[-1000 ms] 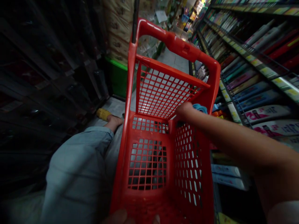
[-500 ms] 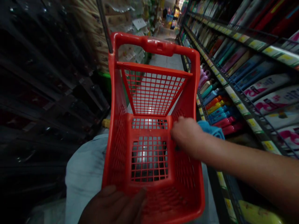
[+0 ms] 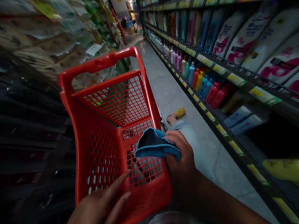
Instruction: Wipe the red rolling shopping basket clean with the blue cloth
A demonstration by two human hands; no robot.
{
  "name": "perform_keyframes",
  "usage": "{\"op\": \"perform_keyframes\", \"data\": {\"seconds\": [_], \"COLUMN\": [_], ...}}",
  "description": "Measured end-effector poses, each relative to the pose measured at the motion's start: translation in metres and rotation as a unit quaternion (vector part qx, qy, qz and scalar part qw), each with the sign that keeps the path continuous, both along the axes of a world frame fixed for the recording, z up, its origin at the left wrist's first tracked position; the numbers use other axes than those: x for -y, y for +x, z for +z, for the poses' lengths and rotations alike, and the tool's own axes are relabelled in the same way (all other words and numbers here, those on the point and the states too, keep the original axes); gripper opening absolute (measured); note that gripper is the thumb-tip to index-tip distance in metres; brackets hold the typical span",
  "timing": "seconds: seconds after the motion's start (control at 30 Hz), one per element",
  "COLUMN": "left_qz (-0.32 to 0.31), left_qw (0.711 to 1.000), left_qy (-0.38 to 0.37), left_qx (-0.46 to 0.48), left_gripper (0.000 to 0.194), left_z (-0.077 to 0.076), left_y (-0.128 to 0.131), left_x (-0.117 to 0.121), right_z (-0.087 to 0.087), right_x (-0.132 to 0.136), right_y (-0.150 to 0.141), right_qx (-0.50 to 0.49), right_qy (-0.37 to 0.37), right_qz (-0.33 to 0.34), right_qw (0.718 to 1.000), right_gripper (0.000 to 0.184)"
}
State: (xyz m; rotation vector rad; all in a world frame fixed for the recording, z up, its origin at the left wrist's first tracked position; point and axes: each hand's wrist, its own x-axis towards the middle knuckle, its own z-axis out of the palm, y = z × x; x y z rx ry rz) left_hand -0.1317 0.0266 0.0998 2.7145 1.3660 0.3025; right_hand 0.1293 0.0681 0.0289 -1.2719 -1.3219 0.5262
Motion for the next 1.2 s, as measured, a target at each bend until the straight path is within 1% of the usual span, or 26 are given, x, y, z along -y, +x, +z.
{"op": "perform_keyframes", "data": {"seconds": [0.07, 0.13, 0.17, 0.2, 0.23, 0.27, 0.33, 0.37, 0.4, 0.43, 0.47, 0.5, 0.57, 0.6, 0.63, 0.67, 0.7, 0.73, 0.8, 0.87, 0.9, 0.97, 1.07, 1.1, 1.13, 1.2], "left_qz": [0.008, 0.0, -0.002, -0.003, 0.002, 0.014, 0.059, 0.089, 0.12, 0.148, 0.165, 0.171, 0.156, 0.145, 0.136, 0.134, 0.135, 0.139, 0.147, 0.153, 0.154, 0.144, 0.118, 0.113, 0.111, 0.113], "left_qw": [0.999, 0.996, 0.994, 0.991, 0.987, 0.982, 0.965, 0.95, 0.932, 0.915, 0.9, 0.893, 0.897, 0.906, 0.916, 0.925, 0.932, 0.935, 0.938, 0.938, 0.939, 0.941, 0.947, 0.949, 0.95, 0.951], "left_qy": [-0.041, -0.072, -0.095, -0.12, -0.145, -0.168, -0.214, -0.238, -0.26, -0.28, -0.296, -0.306, -0.299, -0.284, -0.265, -0.245, -0.23, -0.221, -0.213, -0.212, -0.213, -0.22, -0.223, -0.219, -0.215, -0.21], "left_qx": [0.031, 0.057, 0.061, 0.063, 0.068, 0.081, 0.142, 0.182, 0.22, 0.251, 0.273, 0.284, 0.284, 0.277, 0.267, 0.256, 0.247, 0.24, 0.232, 0.226, 0.223, 0.215, 0.201, 0.197, 0.196, 0.198], "left_gripper": [0.06, 0.073, 0.076, 0.079, 0.082, 0.082, 0.079, 0.076, 0.074, 0.073, 0.074, 0.078, 0.081, 0.08, 0.078, 0.076, 0.073, 0.071, 0.069, 0.067, 0.066, 0.065, 0.064, 0.064, 0.065, 0.066], "left_z": [0.003, 0.003, 0.002, 0.0, -0.001, -0.001, -0.002, -0.001, -0.001, -0.001, -0.002, -0.003, -0.008, -0.011, -0.014, -0.017, -0.02, -0.022, -0.024, -0.025, -0.024, -0.023, -0.021, -0.021, -0.02, -0.02], "left_y": [0.021, 0.042, 0.051, 0.059, 0.065, 0.071, 0.081, 0.087, 0.093, 0.1, 0.108, 0.114, 0.125, 0.127, 0.128, 0.127, 0.125, 0.122, 0.115, 0.11, 0.109, 0.107, 0.108, 0.109, 0.109, 0.11], "left_x": [-0.007, -0.013, -0.017, -0.02, -0.025, -0.03, -0.044, -0.053, -0.061, -0.07, -0.078, -0.084, -0.091, -0.092, -0.091, -0.09, -0.087, -0.085, -0.081, -0.079, -0.079, -0.08, -0.083, -0.084, -0.085, -0.086], "right_z": [-0.032, -0.06, -0.069, -0.074, -0.072, -0.066, -0.043, -0.031, -0.023, -0.019, -0.02, -0.027, -0.048, -0.059, -0.066, -0.069, -0.066, -0.059, -0.037, -0.023, -0.023, -0.037, -0.065, -0.067, -0.064, -0.048], "right_x": [-0.011, -0.024, -0.028, -0.031, -0.033, -0.034, -0.042, -0.05, -0.06, -0.073, -0.085, -0.097, -0.109, -0.107, -0.099, -0.086, -0.069, -0.051, -0.016, 0.007, 0.015, 0.024, 0.036, 0.04, 0.043, 0.044], "right_y": [-0.002, -0.005, -0.007, -0.008, -0.009, -0.009, -0.009, -0.009, -0.008, -0.008, -0.007, -0.007, -0.009, -0.011, -0.013, -0.016, -0.019, -0.022, -0.025, -0.026, -0.026, -0.026, -0.027, -0.028, -0.029, -0.029], "right_qx": [-0.069, -0.097, -0.096, -0.093, -0.092, -0.098, -0.126, -0.139, -0.144, -0.14, -0.13, -0.119, -0.095, -0.081, -0.069, -0.062, -0.062, -0.07, -0.104, -0.127, -0.129, -0.114, -0.074, -0.067, -0.067, -0.084], "right_qy": [-0.081, -0.198, -0.249, -0.28, -0.283, -0.259, -0.156, -0.099, -0.053, -0.029, -0.033, -0.069, -0.2, -0.267, -0.313, -0.331, -0.32, -0.288, -0.196, -0.121, -0.106, -0.131, -0.25, -0.275, -0.28, -0.238], "right_qz": [-0.037, -0.043, -0.038, -0.033, -0.026, -0.015, 0.008, 0.021, 0.029, 0.029, 0.021, 0.008, -0.012, -0.014, -0.012, -0.011, -0.01, -0.008, 0.012, 0.031, 0.037, 0.037, 0.027, 0.024, 0.023, 0.043], "right_qw": [0.994, 0.974, 0.963, 0.955, 0.954, 0.961, 0.98, 0.985, 0.988, 0.989, 0.991, 0.991, 0.975, 0.96, 0.947, 0.941, 0.945, 0.955, 0.975, 0.984, 0.985, 0.984, 0.965, 0.959, 0.957, 0.967], "right_gripper": [0.015, 0.012, 0.01, 0.009, 0.009, 0.009, 0.012, 0.015, 0.016, 0.017, 0.018, 0.018, 0.019, 0.018, 0.017, 0.016, 0.018, 0.021, 0.033, 0.042, 0.043, 0.04, 0.036, 0.035, 0.035, 0.038]}}
